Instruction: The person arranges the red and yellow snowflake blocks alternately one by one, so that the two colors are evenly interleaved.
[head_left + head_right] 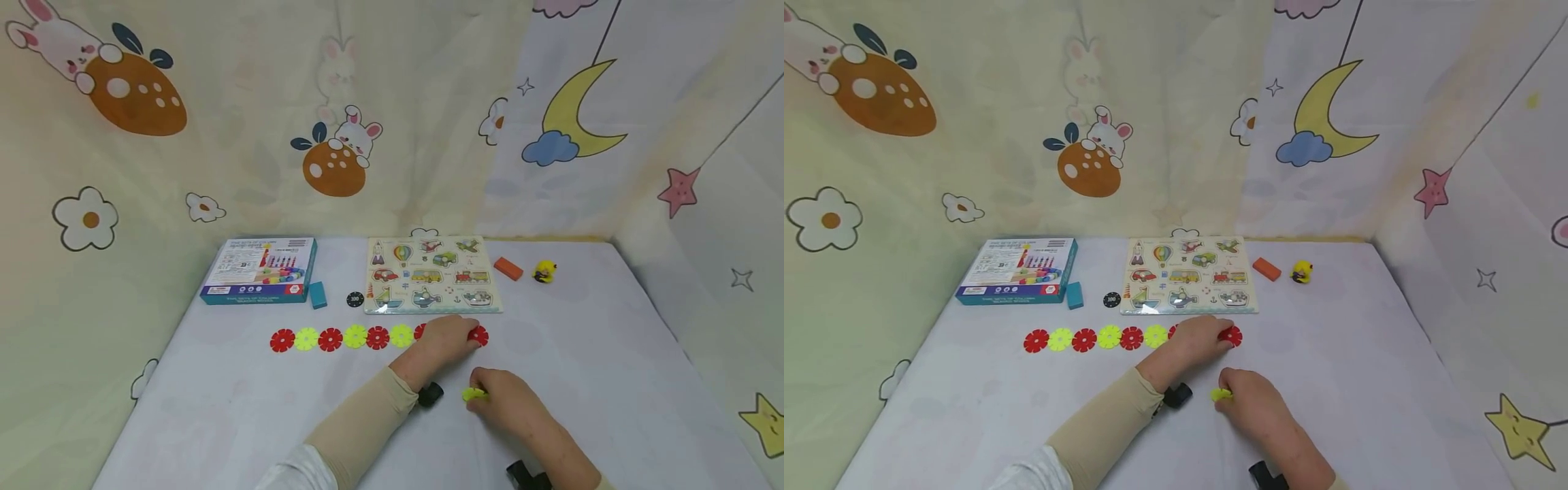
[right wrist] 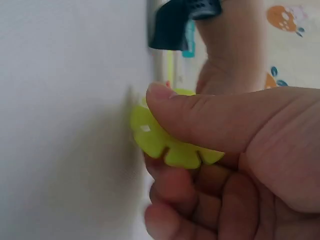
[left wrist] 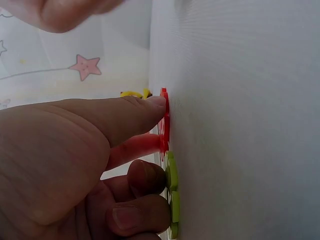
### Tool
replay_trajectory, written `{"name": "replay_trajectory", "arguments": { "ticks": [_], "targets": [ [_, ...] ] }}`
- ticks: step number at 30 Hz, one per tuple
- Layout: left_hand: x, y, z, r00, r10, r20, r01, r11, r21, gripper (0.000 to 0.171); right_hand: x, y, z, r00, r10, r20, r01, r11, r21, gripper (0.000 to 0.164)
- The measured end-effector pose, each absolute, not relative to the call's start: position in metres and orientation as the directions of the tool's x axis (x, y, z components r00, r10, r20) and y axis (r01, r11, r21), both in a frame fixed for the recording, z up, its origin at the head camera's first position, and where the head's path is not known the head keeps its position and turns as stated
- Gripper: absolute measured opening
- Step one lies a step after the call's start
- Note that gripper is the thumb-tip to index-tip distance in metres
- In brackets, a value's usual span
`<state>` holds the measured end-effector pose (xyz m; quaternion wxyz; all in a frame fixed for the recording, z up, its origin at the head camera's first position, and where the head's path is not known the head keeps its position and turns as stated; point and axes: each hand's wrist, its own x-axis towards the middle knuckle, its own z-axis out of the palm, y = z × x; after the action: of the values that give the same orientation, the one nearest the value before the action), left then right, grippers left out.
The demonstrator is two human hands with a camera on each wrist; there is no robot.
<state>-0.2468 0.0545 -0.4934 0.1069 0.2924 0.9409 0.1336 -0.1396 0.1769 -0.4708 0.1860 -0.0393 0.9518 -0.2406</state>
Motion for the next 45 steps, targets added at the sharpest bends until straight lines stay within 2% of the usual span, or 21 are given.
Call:
{"name": "replay_trajectory", "arguments": {
  "ticks": [2,4,10,15,19,26,34,45],
  "targets": [
    [-0.245,0.055,-0.493,-0.806,0.579,-0.124,0.522,0.794,0.311,0.046,-0.138,0.181,-0.468,-0.930,-0.170,-0.326,0.016,0.866,-0.500,0.023],
    [-0.244,0.055,-0.492,-0.808,0.576,-0.122,0.522,0.796,0.305,0.046,-0.138,0.186,-0.464,-0.934,-0.164,-0.319,0.033,0.846,-0.532,0.025],
    [-0.242,0.056,-0.492,-0.805,0.584,-0.102,0.539,0.792,0.286,0.045,-0.144,0.207,-0.448,-0.945,-0.118,-0.305,0.097,0.789,-0.607,0.045],
    [-0.240,0.056,-0.493,-0.805,0.587,-0.092,0.545,0.791,0.279,0.044,-0.157,0.229,-0.441,-0.963,-0.117,-0.242,0.058,0.790,-0.611,0.055],
    [-0.240,0.056,-0.493,-0.805,0.585,-0.097,0.541,0.792,0.281,0.044,-0.176,0.244,-0.445,-0.964,-0.119,-0.236,0.049,0.796,-0.604,0.055],
    [-0.238,0.054,-0.495,-0.800,0.592,-0.097,0.545,0.785,0.296,0.045,-0.203,0.260,-0.466,-0.949,-0.105,-0.297,0.105,0.785,-0.611,0.052],
    [-0.237,0.058,-0.498,-0.793,0.601,-0.098,0.556,0.781,0.286,0.044,-0.214,0.270,-0.491,-0.957,-0.058,-0.283,0.168,0.687,-0.707,0.058],
    [-0.245,0.057,-0.495,-0.806,0.582,-0.109,0.528,0.790,0.311,0.043,-0.228,0.270,-0.488,-0.943,-0.026,-0.332,0.239,0.641,-0.729,0.061]
  ]
}}
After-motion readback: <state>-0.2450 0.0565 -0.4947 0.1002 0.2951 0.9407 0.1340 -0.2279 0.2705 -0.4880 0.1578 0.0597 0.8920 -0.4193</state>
